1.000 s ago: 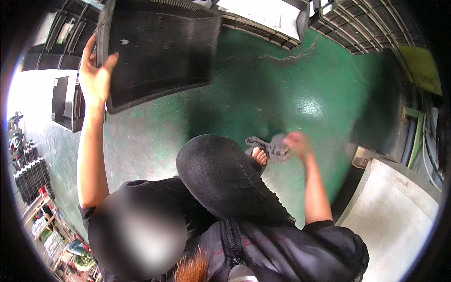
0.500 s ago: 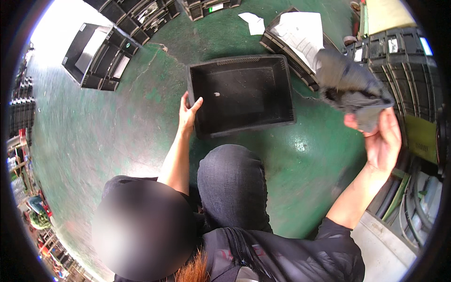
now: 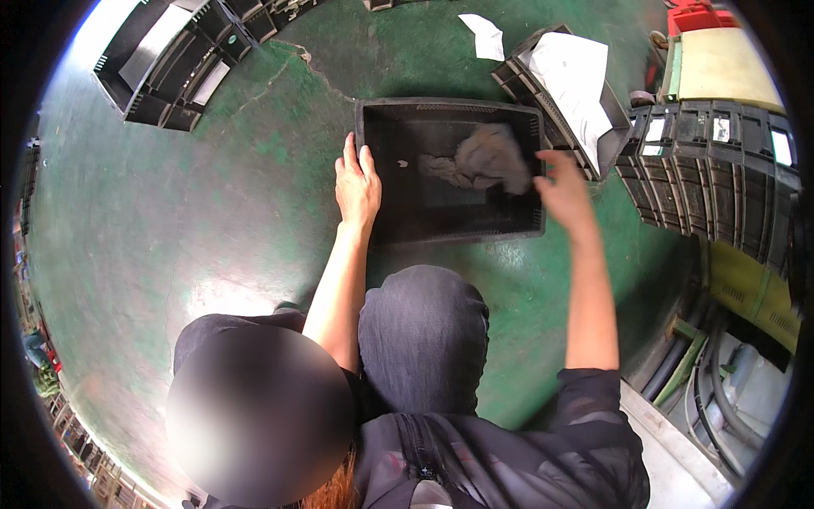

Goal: The person cleans the interior of plastic crates using a cloth and then places a paper sheet inside each cleaned crate.

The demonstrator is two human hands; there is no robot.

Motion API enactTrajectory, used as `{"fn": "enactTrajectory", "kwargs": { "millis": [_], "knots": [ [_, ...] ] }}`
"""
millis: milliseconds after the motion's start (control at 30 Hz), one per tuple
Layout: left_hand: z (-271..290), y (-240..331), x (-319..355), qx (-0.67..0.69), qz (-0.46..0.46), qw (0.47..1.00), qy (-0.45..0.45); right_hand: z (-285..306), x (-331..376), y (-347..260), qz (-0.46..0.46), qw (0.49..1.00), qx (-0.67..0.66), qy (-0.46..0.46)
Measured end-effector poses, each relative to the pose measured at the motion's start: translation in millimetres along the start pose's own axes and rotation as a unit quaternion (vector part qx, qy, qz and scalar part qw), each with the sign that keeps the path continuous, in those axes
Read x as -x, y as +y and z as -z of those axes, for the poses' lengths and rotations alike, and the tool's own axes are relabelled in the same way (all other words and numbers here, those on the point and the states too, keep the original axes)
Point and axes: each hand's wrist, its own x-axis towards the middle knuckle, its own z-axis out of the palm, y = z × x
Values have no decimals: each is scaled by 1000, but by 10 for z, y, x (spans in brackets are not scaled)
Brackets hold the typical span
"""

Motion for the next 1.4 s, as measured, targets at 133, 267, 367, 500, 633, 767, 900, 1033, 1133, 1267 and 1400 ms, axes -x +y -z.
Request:
{"fn": "enactTrajectory", "kwargs": {
  "millis": [133,267,367,500,633,767,900,1033,1133,1267,1400],
  "knots": [
    [-30,152,15,27,6,999,-30,-1639,-335,244,-81,994,-32,-62],
    [-71,80,-18,-3,-41,999,-4,-2364,-331,-713,179,957,209,-95],
    [-103,47,-26,11,-45,999,-6,-2406,-385,-664,320,935,137,-72],
    [-47,21,-30,14,-39,999,7,-1660,-806,282,224,968,106,-22],
    [-84,222,17,22,9,999,-46,-1331,-721,684,52,965,253,53],
    [-60,251,-3,14,36,998,-47,-1581,-173,-157,-20,982,135,-133],
    [-116,167,-42,18,-26,999,-31,-1730,-95,-119,50,959,183,-209],
    [-158,113,-39,25,-42,999,-22,-1265,-733,653,107,920,375,44],
    [-96,176,-40,88,59,993,-45,-1188,-513,628,78,921,367,-107],
    [-28,305,-19,91,105,988,-65,-1206,-7,789,27,934,253,-250],
    [-86,118,-28,76,21,997,-18,-1507,-29,-240,51,925,154,-345]
  ]
}}
